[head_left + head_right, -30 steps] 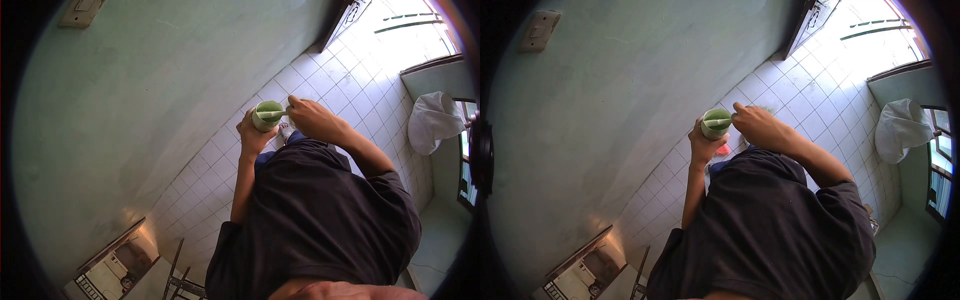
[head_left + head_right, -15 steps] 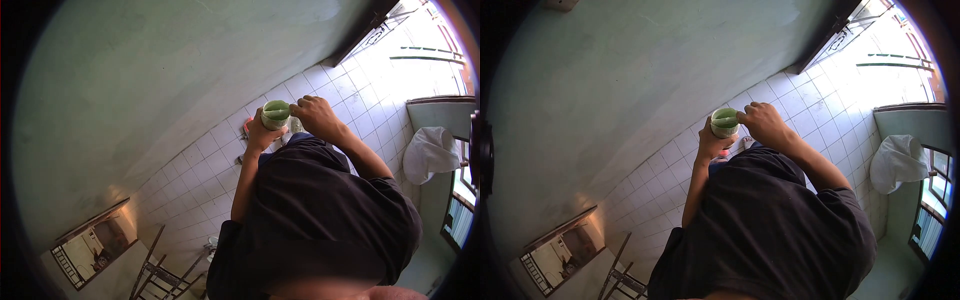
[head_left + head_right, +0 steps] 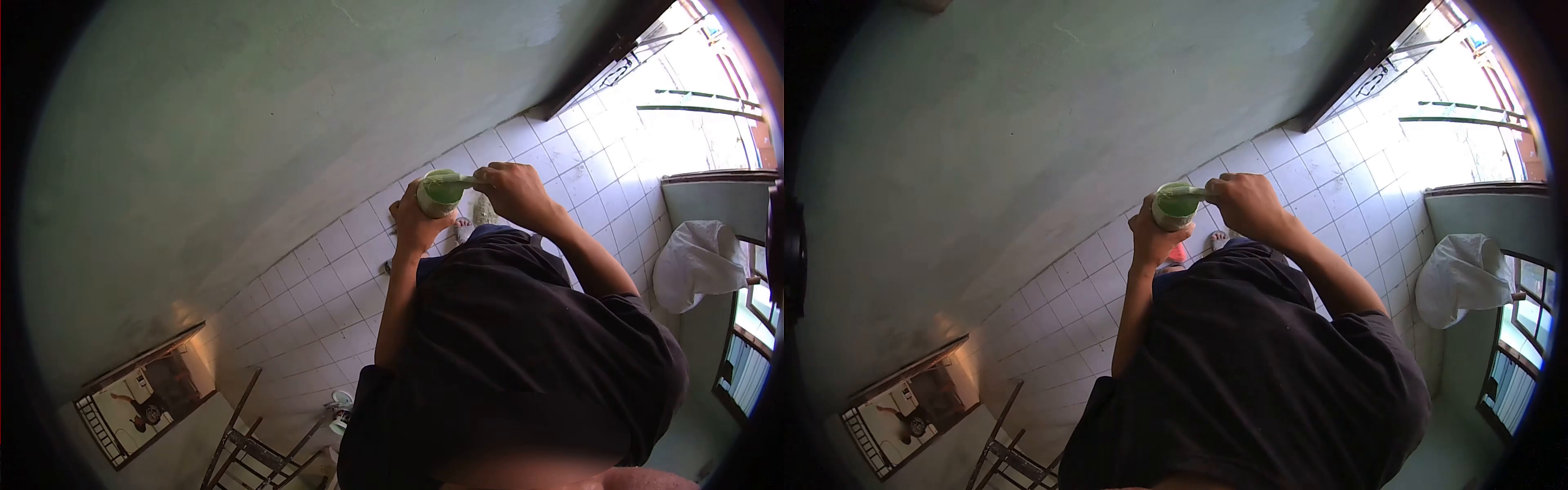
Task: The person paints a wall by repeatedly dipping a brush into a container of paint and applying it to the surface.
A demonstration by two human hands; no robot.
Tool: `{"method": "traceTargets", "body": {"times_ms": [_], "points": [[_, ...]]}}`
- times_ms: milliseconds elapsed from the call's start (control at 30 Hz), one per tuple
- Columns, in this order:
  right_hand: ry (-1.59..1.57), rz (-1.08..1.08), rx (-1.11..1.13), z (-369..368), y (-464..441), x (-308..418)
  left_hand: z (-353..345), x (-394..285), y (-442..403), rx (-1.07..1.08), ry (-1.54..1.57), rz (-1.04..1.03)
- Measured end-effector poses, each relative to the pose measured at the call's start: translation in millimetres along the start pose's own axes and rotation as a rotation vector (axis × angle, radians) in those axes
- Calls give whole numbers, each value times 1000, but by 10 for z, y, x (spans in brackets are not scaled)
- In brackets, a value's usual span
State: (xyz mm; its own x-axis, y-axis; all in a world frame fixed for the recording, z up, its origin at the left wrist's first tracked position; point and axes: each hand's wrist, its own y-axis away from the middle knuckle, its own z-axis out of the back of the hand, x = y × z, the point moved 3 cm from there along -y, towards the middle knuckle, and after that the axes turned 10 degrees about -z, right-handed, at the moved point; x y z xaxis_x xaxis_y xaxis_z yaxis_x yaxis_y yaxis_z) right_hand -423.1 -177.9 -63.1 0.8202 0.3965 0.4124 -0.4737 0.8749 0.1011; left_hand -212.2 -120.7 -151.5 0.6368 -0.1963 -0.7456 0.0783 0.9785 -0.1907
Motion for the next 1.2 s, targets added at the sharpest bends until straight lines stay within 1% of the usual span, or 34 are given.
{"method": "traceTargets", "body": {"times_ms": [67, 100, 167, 200, 233, 267, 300, 333, 433, 467, 533, 567, 667, 700, 767, 800, 867, 933, 967, 1000, 1033, 1067, 1100, 1133, 1200], "points": [[-231, -79, 51, -12, -41, -130, -12, 77, 21, -46, 136, 30], [-233, -80, 48, -49, -53, -183, -23, 101, 34, -44, 134, 28], [-686, -253, 185, -242, -108, -369, -44, 138, 15, -85, 215, 27], [-824, -257, 224, -357, -132, -430, -22, 84, -11, -87, 217, 24], [-822, -254, 221, -429, -147, -515, 0, 44, -34, -92, 273, 67], [-1008, -338, 333, -476, -164, -539, 18, 30, -49, -97, 327, 112], [-1195, -423, 448, -542, -165, -548, 13, 55, -42, -99, 325, 110], [-1379, -400, 489, -603, -148, -533, 19, 75, -58, -121, 312, 82], [-1534, -495, 486, -687, -188, -518, 34, 94, -55, -159, 304, 58], [-1534, -490, 485, -729, -238, -521, 51, 84, -53, -171, 309, 65], [-1756, -528, 444, -850, -371, -570, 87, 68, -57, -182, 293, 58], [-1758, -531, 439, -945, -456, -636, 95, 55, -65, -191, 281, 54], [-1786, -687, 141, -1216, -793, -902, 82, 141, -34, -221, 271, 12], [-1792, -691, 133, -1352, -943, -993, 87, 139, -23, -212, 271, 9], [-1669, -729, -145, -1651, -1251, -1273, 99, 146, 31, -219, 289, 48], [-1673, -734, -151, -1760, -1414, -1339, 98, 139, 56, -211, 290, 47], [-1376, -834, -377, -1862, -1710, -1398, 107, 143, 104, -217, 277, 86], [-1226, -911, -461, -1876, -1909, -1235, 106, 165, 166, -207, 292, 97], [-1141, -913, -530, -1999, -2046, -1153, 104, 181, 193, -207, 309, 109], [-1047, -910, -559, -2152, -2147, -1024, 99, 191, 204, -197, 311, 108], [-1020, -893, -520, -2143, -2136, -760, 109, 202, 219, -235, 301, 120], [-1076, -907, -414, -2043, -2030, -462, 122, 220, 239, -273, 292, 132], [-1031, -828, -353, -2157, -1979, -298, 122, 229, 257, -263, 295, 132], [-1058, -726, -300, -2288, -1924, -174, 123, 247, 265, -268, 314, 156], [-1004, -627, -154, -2277, -1838, -106, 128, 267, 270, -272, 335, 180]]}}
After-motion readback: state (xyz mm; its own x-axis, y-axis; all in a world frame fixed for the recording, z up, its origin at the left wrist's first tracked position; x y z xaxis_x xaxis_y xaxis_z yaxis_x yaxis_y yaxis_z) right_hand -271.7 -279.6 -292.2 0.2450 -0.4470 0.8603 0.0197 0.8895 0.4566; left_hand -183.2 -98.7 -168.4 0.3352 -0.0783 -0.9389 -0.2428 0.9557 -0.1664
